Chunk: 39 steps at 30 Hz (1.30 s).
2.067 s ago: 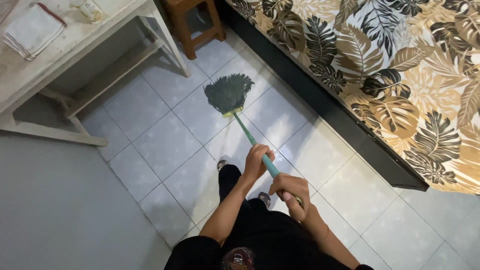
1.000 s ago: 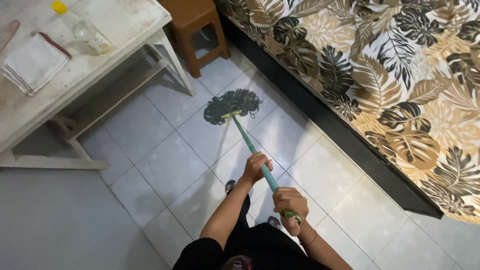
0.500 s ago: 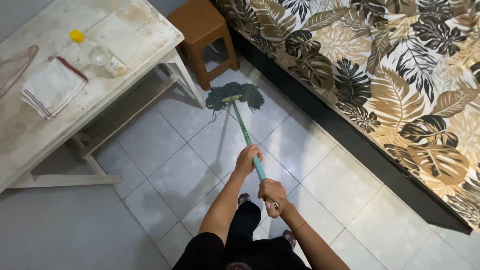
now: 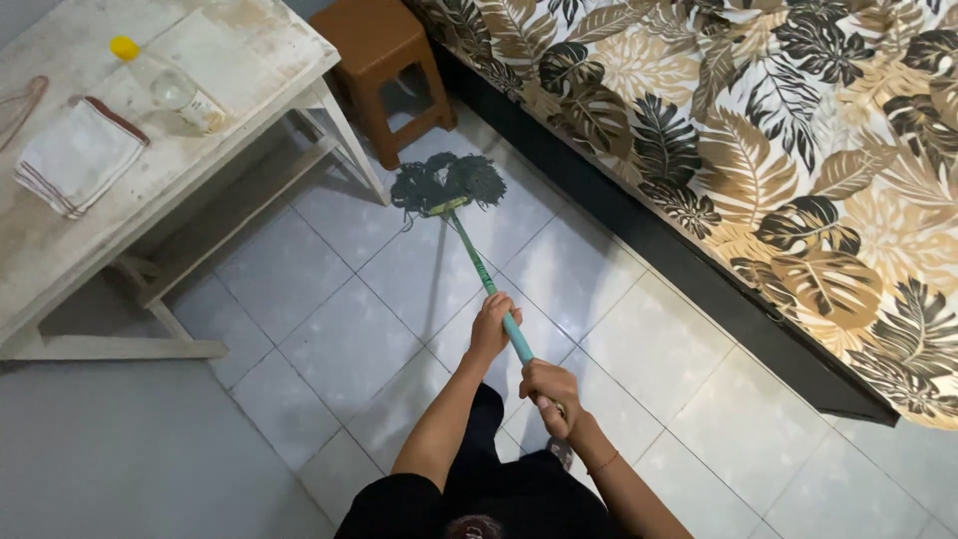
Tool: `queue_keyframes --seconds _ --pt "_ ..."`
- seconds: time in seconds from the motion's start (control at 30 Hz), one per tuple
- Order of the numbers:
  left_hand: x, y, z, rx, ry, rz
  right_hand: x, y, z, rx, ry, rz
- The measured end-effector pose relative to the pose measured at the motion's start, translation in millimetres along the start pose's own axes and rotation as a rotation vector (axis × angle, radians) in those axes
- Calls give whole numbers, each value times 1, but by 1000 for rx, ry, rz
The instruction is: The person mops the tiled floor of a bedroom using a string mop. They move the mop back and forth across the floor, cleaning the area between a bed and a wooden cabinet, and later near a small white table.
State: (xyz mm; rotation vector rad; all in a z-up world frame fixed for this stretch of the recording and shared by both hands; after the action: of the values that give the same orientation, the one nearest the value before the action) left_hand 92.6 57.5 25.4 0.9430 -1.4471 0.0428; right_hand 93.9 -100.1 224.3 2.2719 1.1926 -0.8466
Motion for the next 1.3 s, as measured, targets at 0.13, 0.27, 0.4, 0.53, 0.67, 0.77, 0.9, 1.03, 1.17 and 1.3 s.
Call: queue_keyframes --seconds 0.13,0.27,0.4,0.53,0.67,0.77,0.9,1.03,1.17,1.3 --pt "28 -20 24 19 -21 -9 -27 20 18 6 8 -9" --pt "73 -25 57 48 -76 5 -69 35 28 -18 -9 -29" --pt "96 -45 95 87 -114 -19 -109 48 45 -54 -30 -55" --pt "119 -71 130 106 -60 22 -145 66 69 -85 -63 -28" --pt "148 -88 149 70 -34 59 -189 85 64 -162 -99 -11" --pt "163 -96 154 52 -25 65 -198 94 65 -185 -79 -13" --pt "162 -104 157 102 -132 18 -182 100 92 -17 56 -73" --pt "163 -92 155 163 -176 16 -175 89 94 34 63 -94" --pt "149 -77 140 175 -250 -4 -156 73 92 38 77 -67" --pt "115 -58 116 165 -286 -2 -129 50 70 -74 68 -47"
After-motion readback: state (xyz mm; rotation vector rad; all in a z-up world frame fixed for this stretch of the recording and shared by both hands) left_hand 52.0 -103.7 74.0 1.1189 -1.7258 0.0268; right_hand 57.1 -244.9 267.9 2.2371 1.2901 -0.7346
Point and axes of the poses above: each hand's wrist, its own z-axis away from the middle knuckle, its own y-axis out of the back of the hand, x = y × z, the point moved 6 cm from there along -z, towards the middle knuckle, and after that the axes turned 4 degrees about z, right-handed, at the moved point
